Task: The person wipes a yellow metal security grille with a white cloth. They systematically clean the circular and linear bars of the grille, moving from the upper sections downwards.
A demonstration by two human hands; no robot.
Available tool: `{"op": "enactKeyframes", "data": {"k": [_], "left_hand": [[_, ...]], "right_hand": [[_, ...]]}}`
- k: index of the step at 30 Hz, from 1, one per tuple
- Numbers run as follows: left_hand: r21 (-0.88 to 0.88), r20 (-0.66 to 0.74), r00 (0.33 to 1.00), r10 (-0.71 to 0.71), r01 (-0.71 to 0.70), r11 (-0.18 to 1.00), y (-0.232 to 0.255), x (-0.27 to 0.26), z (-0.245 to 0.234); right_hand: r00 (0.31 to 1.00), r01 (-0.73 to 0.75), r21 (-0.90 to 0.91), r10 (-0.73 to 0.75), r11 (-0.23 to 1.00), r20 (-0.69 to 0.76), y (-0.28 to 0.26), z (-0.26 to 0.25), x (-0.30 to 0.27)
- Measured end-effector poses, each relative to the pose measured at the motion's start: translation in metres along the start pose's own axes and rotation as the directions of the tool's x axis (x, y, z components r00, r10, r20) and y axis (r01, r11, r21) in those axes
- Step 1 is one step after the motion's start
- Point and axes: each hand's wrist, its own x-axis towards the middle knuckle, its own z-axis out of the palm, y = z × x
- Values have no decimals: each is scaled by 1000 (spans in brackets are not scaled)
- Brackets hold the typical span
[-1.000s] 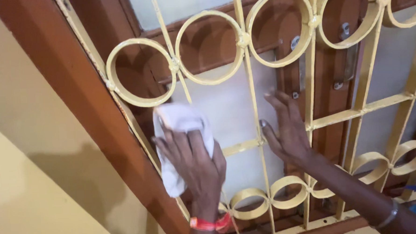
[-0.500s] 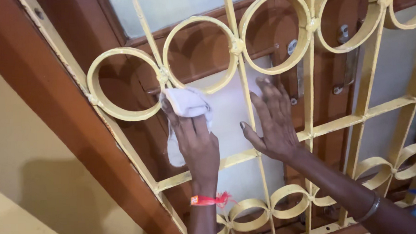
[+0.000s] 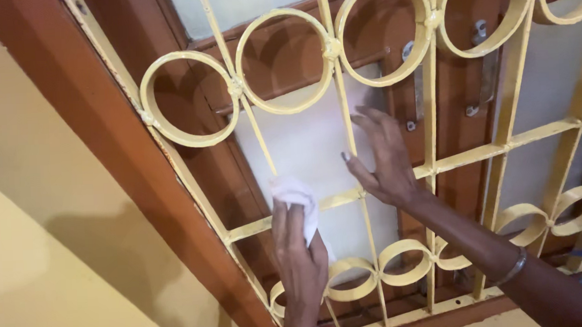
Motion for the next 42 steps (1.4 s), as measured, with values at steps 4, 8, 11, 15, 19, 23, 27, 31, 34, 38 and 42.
{"op": "enactKeyframes", "data": {"k": [4,8,11,15,19,23,27,31,34,38,42], "left_hand": [[-672,189,838,-512,491,554,4,-14,-4],[-877,405,846,-348,467,115,3,-23,10],[-858,315,927,-205,371,355,16,-16,18],[-767,469,869,-160,490,415,51,18,23],[-422,294,953,71,63,904,86,65,41],[-80,120,972,200,-191,978,95,80,64],[-142,244,962,125,-92,986,86,70,73],[-223,318,933,166,-97,970,69,63,64],[-287,263,963,55,24,958,51,63,39],[240,-126,949,288,-253,937,19,80,10],[482,-126,928,349,-251,840,-13,96,21]], "right_hand": [[992,-31,179,52,983,-111,-30,-8,-32],[997,-20,412,49,911,-60,-84,-16,-74],[1000,-5,466,9,885,-7,-103,-15,-90],[999,54,143,-54,988,-4,-72,-8,-78],[992,-127,86,126,988,19,-30,-19,-44],[979,-203,-132,206,970,11,-12,-27,-17],[997,-44,12,45,999,-55,-7,-15,-19],[1000,-9,222,8,975,6,5,10,-11],[997,-68,383,56,921,43,7,22,-4],[998,-37,160,44,986,-42,-4,31,12],[984,-123,254,151,959,-96,-10,47,20]]}}
